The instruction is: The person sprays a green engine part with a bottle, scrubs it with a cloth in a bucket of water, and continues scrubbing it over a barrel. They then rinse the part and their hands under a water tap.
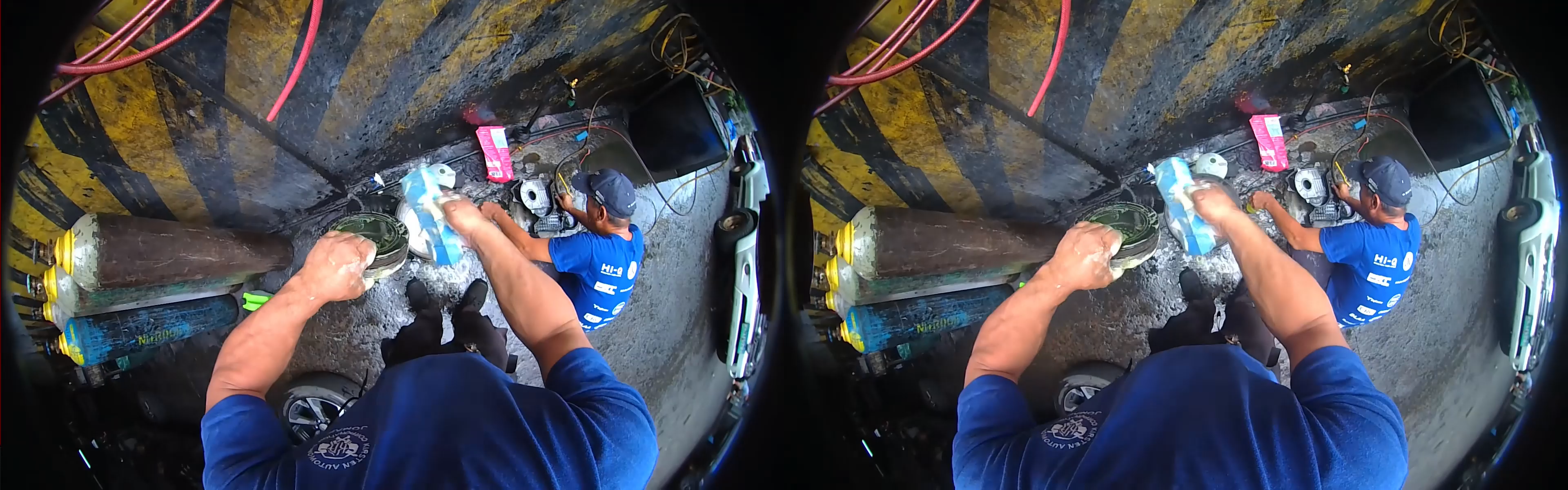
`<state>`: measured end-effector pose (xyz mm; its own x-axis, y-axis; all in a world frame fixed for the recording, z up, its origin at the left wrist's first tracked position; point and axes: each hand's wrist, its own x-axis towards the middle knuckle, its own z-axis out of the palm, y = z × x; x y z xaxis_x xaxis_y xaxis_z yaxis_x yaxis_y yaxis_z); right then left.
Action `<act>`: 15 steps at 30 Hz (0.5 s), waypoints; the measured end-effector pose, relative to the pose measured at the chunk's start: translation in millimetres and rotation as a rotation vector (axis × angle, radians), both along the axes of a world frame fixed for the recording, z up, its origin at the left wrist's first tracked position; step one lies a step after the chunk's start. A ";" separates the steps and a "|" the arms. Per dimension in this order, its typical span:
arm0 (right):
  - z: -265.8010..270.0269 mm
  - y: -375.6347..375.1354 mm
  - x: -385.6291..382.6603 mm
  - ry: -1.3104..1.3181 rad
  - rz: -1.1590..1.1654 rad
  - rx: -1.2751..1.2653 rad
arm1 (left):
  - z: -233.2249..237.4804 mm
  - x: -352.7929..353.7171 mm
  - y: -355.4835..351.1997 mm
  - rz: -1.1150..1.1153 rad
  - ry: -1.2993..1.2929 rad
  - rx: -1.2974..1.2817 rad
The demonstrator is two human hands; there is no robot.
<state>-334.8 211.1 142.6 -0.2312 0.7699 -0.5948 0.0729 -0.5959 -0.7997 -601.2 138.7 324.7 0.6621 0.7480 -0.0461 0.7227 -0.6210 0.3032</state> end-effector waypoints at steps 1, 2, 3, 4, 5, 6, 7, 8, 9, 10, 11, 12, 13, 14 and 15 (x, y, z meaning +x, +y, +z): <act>21.8 -13.4 -17.4 0.318 -0.025 -0.196 | 1.6 -2.5 0.8 -0.062 0.009 0.020; 33.2 -21.6 -31.5 0.385 0.067 -0.270 | 4.0 -4.4 2.6 -0.122 0.019 0.041; 59.9 -32.4 -45.0 0.368 0.058 -0.313 | 7.0 -5.6 4.5 -0.125 0.028 0.031; 55.9 -40.0 -55.3 0.582 0.042 -0.375 | 10.6 -6.6 5.2 -0.167 0.090 0.008; 49.2 -47.1 -63.3 0.795 0.024 -0.435 | 14.8 -7.5 5.1 -0.209 0.150 -0.015; 33.9 -53.9 -71.4 0.833 0.018 -0.443 | 19.9 -8.4 4.3 -0.209 0.156 -0.025; 20.0 -58.4 -78.4 0.869 0.011 -0.445 | 26.0 -8.8 4.5 -0.241 0.228 0.010; 18.7 -63.0 -84.1 0.916 -0.006 -0.459 | 32.4 -9.1 4.9 -0.277 0.298 0.048; 24.0 -69.5 -90.9 0.894 -0.135 -0.406 | 38.6 -11.1 3.6 -0.285 0.301 0.048; 22.9 -71.6 -98.8 1.011 -0.102 -0.422 | 44.5 -14.2 1.7 -0.288 0.343 0.085; 20.1 -72.5 -102.2 1.120 -0.085 -0.428 | 48.2 -14.1 1.2 -0.306 0.371 0.126; 23.5 -71.3 -106.2 1.089 -0.080 -0.359 | 51.7 -14.4 -0.7 -0.293 0.338 0.165; 30.7 -67.3 -110.8 1.052 -0.080 -0.290 | 56.7 -15.8 -2.3 -0.283 0.300 0.204; 40.4 -62.1 -115.1 1.110 -0.088 -0.303 | 67.6 -16.7 -2.4 -0.286 0.296 0.239; 49.9 -56.5 -118.6 1.171 -0.086 -0.319 | 77.0 -18.4 -3.7 -0.278 0.296 0.273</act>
